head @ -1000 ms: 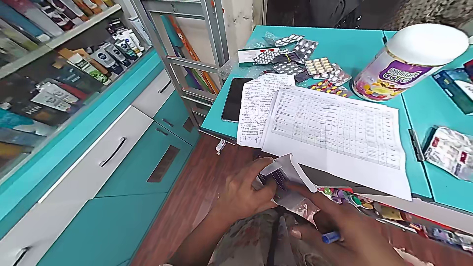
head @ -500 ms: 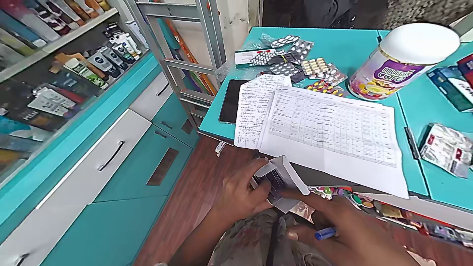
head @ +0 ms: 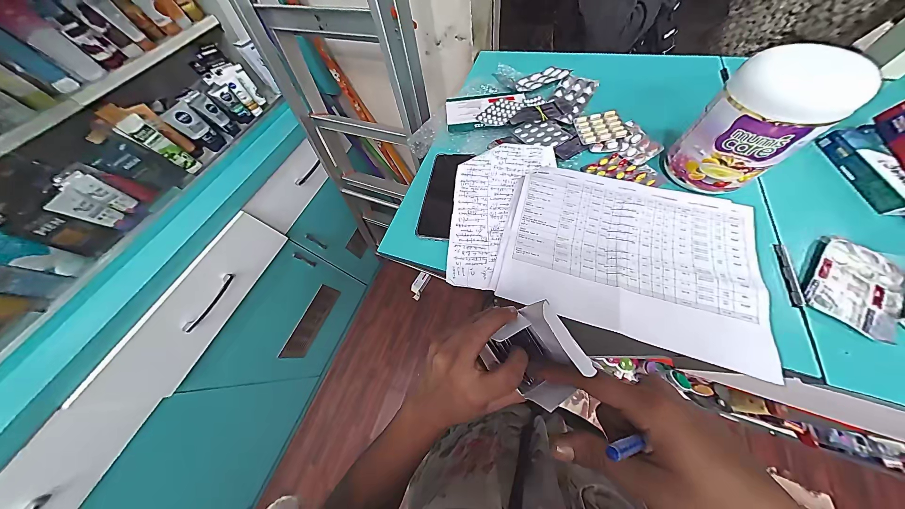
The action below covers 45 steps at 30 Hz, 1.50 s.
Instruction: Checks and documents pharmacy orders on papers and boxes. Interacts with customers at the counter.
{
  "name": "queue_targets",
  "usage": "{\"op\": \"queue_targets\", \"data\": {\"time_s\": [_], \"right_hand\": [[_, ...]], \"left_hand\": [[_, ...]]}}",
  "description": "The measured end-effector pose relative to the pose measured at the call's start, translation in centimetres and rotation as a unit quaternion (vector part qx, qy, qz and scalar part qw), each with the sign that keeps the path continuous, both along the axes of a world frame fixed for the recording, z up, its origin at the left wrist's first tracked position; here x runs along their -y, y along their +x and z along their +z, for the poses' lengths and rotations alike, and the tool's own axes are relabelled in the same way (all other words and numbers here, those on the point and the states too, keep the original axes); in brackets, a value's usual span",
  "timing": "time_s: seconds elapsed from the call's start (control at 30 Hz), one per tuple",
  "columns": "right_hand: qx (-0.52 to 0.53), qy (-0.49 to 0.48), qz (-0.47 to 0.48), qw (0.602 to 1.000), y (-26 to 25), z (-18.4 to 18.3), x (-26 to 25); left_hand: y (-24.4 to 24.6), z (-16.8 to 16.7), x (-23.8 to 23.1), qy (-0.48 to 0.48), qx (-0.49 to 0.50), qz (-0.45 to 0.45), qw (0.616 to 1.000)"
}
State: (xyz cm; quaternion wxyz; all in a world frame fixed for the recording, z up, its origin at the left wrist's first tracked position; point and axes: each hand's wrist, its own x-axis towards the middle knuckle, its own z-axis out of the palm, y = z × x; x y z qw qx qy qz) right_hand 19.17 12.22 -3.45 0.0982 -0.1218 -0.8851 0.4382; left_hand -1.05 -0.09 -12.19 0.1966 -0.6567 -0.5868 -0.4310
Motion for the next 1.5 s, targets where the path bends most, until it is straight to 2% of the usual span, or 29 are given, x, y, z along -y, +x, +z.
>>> {"op": "queue_targets", "data": {"time_s": [0.2, 0.47, 0.77, 1.17, 1.3, 1.5], "right_hand": [[0.018, 0.081, -0.057, 0.995, 0.1, 0.5, 1.0], [-0.01, 0.001, 0.027, 1.0, 0.3, 0.1, -0.3], [0.025, 0.037, -0.061, 0.997, 0.2, 0.5, 0.7], [-0.001, 0.06, -0.041, 0.997, 0.7, -0.3, 1.2], [0.04, 0.087, -0.062, 0.994, 0.7, 0.4, 2.3], [0.066, 0.07, -0.061, 0.993, 0.7, -0.2, 2.5]], "left_hand": [[0.1, -0.2, -0.6, 0.019, -0.002, 0.006, 1.0], [0.4, -0.2, -0.5, 0.023, 0.005, 0.011, 1.0], [0.4, 0.1, -0.2, 0.016, -0.025, 0.015, 0.999], [0.3, 0.2, 0.2, -0.004, -0.005, 0.009, 1.0], [0.4, -0.5, 0.5, -0.01, -0.004, 0.008, 1.0], [0.6, -1.2, 0.7, -0.038, 0.005, -0.003, 0.999]]}}
